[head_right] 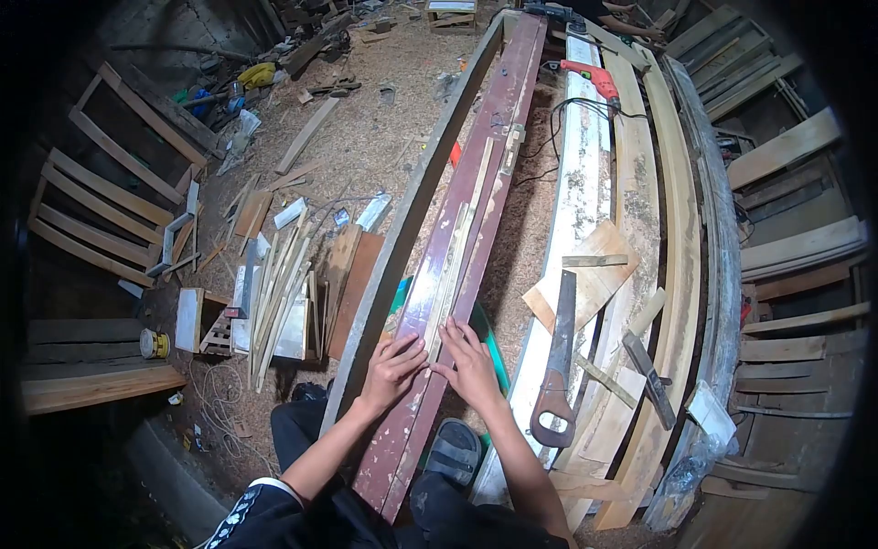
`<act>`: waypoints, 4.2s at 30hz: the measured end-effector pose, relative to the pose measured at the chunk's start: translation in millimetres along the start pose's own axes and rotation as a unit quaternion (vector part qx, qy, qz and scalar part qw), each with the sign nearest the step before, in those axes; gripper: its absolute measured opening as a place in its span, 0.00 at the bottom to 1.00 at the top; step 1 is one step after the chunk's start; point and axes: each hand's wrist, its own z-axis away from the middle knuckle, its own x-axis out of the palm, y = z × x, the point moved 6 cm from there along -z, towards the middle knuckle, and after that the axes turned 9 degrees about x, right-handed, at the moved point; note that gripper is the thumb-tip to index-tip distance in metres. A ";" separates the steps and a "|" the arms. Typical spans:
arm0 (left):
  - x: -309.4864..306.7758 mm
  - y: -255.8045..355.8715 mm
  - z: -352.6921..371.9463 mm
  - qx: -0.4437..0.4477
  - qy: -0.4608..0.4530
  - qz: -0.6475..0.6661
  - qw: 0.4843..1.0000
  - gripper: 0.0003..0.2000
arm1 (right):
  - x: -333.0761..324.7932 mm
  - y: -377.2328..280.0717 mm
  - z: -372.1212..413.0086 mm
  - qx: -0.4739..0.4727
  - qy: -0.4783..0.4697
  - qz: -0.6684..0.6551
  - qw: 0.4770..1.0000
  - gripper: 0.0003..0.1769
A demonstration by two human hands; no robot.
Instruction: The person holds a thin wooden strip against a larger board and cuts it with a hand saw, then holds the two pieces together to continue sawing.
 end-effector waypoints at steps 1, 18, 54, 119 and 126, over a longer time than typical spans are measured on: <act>-0.6 0.4 -0.5 0.000 0.001 -0.001 1.000 0.16 | -0.9 -0.8 -0.1 0.009 -0.001 -0.001 1.000 0.42; -1.1 0.7 -0.6 -0.002 0.007 -0.010 1.000 0.15 | 3.7 1.4 5.0 -0.006 0.023 0.017 1.000 0.40; -0.7 0.4 -0.7 -0.009 0.004 -0.004 1.000 0.14 | 2.8 -0.4 6.2 0.003 0.016 0.015 1.000 0.40; -1.8 -32.4 -30.0 -0.032 -0.142 0.108 0.983 0.29 | -12.0 120.1 -102.1 0.349 0.171 -0.343 0.855 0.16; -1.3 -33.8 -52.2 -0.053 -0.135 0.053 0.988 0.20 | -76.1 84.2 -69.3 0.298 0.197 -0.504 0.786 0.12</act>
